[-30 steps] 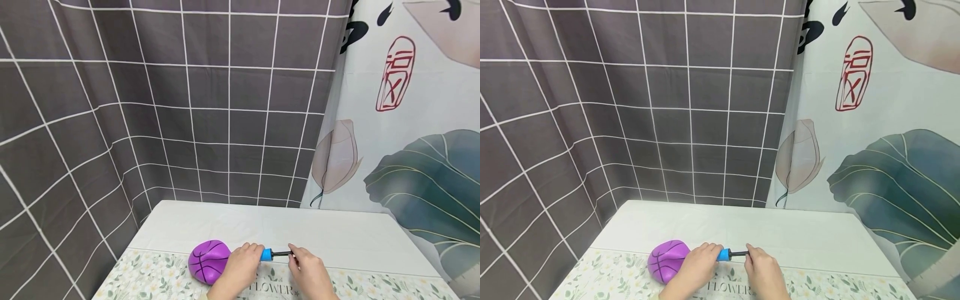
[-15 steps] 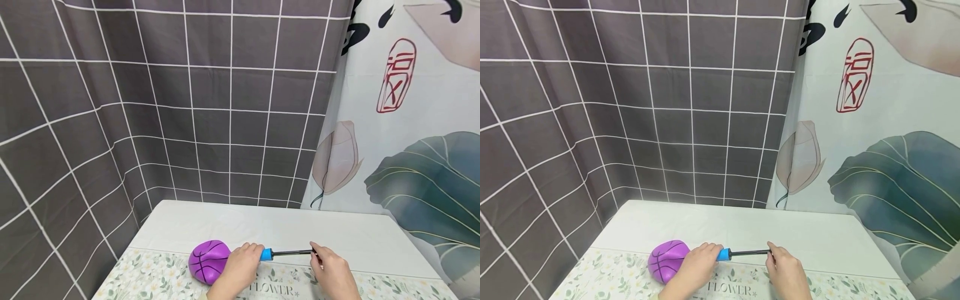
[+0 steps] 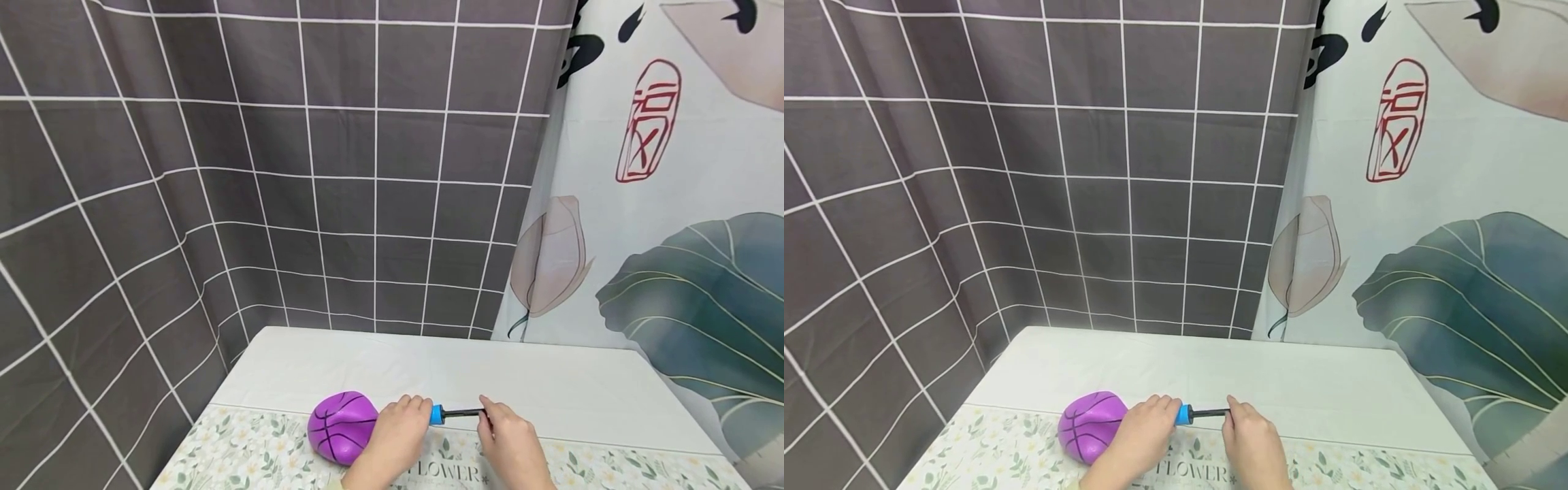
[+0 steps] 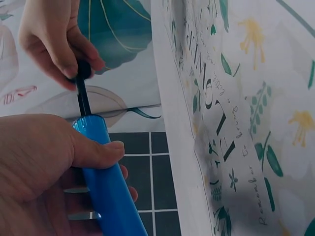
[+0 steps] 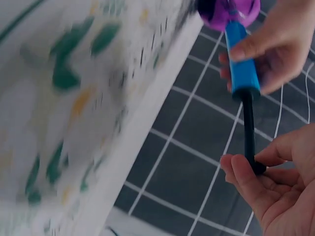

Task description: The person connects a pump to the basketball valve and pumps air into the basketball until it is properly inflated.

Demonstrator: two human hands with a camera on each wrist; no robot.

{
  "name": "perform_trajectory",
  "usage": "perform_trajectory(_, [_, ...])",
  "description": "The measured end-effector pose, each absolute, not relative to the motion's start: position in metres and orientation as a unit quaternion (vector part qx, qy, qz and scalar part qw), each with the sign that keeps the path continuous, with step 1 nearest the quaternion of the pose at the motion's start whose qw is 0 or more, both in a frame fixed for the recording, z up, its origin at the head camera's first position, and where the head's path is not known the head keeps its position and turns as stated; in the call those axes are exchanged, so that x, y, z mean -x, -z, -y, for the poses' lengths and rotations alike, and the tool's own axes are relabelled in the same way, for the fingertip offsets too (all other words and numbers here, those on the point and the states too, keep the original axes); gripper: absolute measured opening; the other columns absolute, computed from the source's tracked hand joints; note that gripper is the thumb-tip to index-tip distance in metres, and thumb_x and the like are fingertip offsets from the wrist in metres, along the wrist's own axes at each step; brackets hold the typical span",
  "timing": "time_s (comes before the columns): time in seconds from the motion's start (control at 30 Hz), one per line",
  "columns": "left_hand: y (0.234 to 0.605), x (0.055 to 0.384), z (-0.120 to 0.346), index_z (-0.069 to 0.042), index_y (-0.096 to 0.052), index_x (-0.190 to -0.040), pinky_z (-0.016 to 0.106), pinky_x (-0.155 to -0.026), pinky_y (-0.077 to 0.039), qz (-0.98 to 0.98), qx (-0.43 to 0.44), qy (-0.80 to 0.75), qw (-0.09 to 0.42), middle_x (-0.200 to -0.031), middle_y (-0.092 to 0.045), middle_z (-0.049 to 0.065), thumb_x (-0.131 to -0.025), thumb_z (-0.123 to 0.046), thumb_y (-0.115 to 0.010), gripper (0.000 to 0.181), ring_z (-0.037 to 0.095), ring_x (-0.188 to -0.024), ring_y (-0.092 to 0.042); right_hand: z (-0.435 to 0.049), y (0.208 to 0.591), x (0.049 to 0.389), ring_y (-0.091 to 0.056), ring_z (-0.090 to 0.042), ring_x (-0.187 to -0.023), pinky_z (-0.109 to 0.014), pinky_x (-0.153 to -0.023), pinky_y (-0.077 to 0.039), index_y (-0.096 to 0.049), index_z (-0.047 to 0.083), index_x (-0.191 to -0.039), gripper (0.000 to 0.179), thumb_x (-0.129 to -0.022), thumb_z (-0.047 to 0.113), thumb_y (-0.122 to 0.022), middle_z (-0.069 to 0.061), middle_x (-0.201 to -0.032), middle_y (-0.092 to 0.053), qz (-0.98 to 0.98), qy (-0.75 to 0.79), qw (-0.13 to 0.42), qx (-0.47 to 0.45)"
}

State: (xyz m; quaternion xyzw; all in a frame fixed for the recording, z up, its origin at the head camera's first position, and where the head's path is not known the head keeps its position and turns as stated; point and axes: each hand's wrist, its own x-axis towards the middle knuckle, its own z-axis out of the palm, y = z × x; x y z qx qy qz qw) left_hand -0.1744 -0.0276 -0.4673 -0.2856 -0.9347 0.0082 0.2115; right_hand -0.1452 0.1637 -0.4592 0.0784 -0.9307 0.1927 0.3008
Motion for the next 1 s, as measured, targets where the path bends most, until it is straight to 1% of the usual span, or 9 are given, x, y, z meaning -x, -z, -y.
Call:
perform_trajectory(0.13, [0.468,0.174,0.026,-0.013,-0.070,-0.104,0.025,-0.064,-0.051,0.932,0.285,-0.018,0.223,-0.088,-0.066,-0.003,-0.073,-0.020,-0.085,0.036,0.012,-0.079,-0.060,-0.148,0.465,0.145,-0.065,-0.011,-0.062,-0.022,-0.053,-0.054,-0.073,-0.008,-0.107,0.025,-0.083,0.000,-0.075,-0.006,-0.079,-0.071,0.938,-0.200,0.270,-0.081])
perform_trajectory(0.23, [0.469,0.174,0.026,-0.013,-0.070,-0.101,0.025,-0.063,-0.051,0.931,0.289,-0.018,0.221,-0.086,-0.065,-0.003,-0.072,-0.018,-0.085,0.033,0.012,-0.077,-0.059,-0.139,0.468,0.146,-0.064,-0.009,-0.061,-0.020,-0.052,-0.053,-0.073,-0.006,-0.108,0.026,-0.084,0.001,-0.075,-0.004,-0.078,-0.070,0.943,-0.209,0.245,-0.082])
perform_trajectory(0.37, [0.469,0.175,0.026,-0.013,-0.070,-0.098,0.026,-0.062,-0.051,0.931,0.297,-0.012,0.214,-0.084,-0.064,-0.003,-0.074,-0.016,-0.083,0.028,0.012,-0.075,-0.058,-0.132,0.471,0.147,-0.067,-0.011,-0.063,-0.020,-0.054,-0.054,-0.073,-0.005,-0.108,0.025,-0.084,0.002,-0.075,-0.005,-0.080,-0.071,0.946,-0.212,0.229,-0.093])
perform_trajectory(0.47, [0.470,0.176,0.027,-0.014,-0.069,-0.101,0.025,-0.064,-0.052,0.931,0.301,-0.010,0.206,-0.087,-0.066,-0.003,-0.074,-0.016,-0.084,0.031,0.012,-0.078,-0.060,-0.133,0.472,0.148,-0.066,-0.009,-0.063,-0.021,-0.054,-0.053,-0.074,-0.004,-0.108,0.025,-0.084,0.002,-0.075,-0.005,-0.081,-0.072,0.944,-0.214,0.230,-0.099])
perform_trajectory(0.6, [0.472,0.178,0.030,-0.015,-0.068,-0.111,0.025,-0.070,-0.054,0.936,0.307,0.010,0.173,-0.096,-0.068,-0.005,-0.072,-0.016,-0.087,0.043,0.011,-0.085,-0.061,-0.141,0.471,0.148,-0.059,-0.002,-0.061,-0.020,-0.053,-0.050,-0.074,-0.001,-0.109,0.025,-0.085,0.003,-0.076,-0.001,-0.081,-0.071,0.943,-0.223,0.226,-0.098])
perform_trajectory(0.7, [0.471,0.178,0.032,-0.016,-0.067,-0.116,0.024,-0.074,-0.054,0.939,0.307,0.027,0.151,-0.101,-0.069,-0.005,-0.071,-0.012,-0.087,0.049,0.010,-0.089,-0.061,-0.150,0.469,0.147,-0.057,-0.001,-0.062,-0.020,-0.053,-0.050,-0.074,-0.001,-0.111,0.026,-0.085,0.003,-0.075,0.000,-0.081,-0.070,0.944,-0.222,0.224,-0.091])
perform_trajectory(0.83, [0.470,0.178,0.034,-0.015,-0.066,-0.120,0.025,-0.078,-0.054,0.943,0.301,0.034,0.142,-0.104,-0.069,-0.004,-0.073,-0.007,-0.084,0.051,0.011,-0.091,-0.061,-0.165,0.465,0.146,-0.061,-0.005,-0.064,-0.023,-0.055,-0.052,-0.074,-0.002,-0.111,0.026,-0.085,0.002,-0.074,-0.003,-0.083,-0.072,0.944,-0.215,0.237,-0.077])
perform_trajectory(0.93, [0.471,0.178,0.035,-0.015,-0.067,-0.119,0.025,-0.077,-0.054,0.943,0.296,0.038,0.146,-0.104,-0.069,-0.004,-0.073,-0.006,-0.083,0.050,0.011,-0.091,-0.062,-0.177,0.462,0.145,-0.066,-0.010,-0.067,-0.026,-0.057,-0.055,-0.074,-0.003,-0.111,0.026,-0.085,0.000,-0.073,-0.006,-0.087,-0.073,0.943,-0.213,0.247,-0.066])
perform_trajectory(1.0, [0.471,0.177,0.036,-0.015,-0.067,-0.119,0.025,-0.077,-0.054,0.943,0.295,0.039,0.151,-0.104,-0.069,-0.004,-0.073,-0.006,-0.083,0.050,0.011,-0.091,-0.062,-0.185,0.460,0.145,-0.068,-0.012,-0.069,-0.028,-0.059,-0.056,-0.073,-0.003,-0.112,0.027,-0.086,0.000,-0.072,-0.008,-0.089,-0.074,0.944,-0.214,0.245,-0.058])
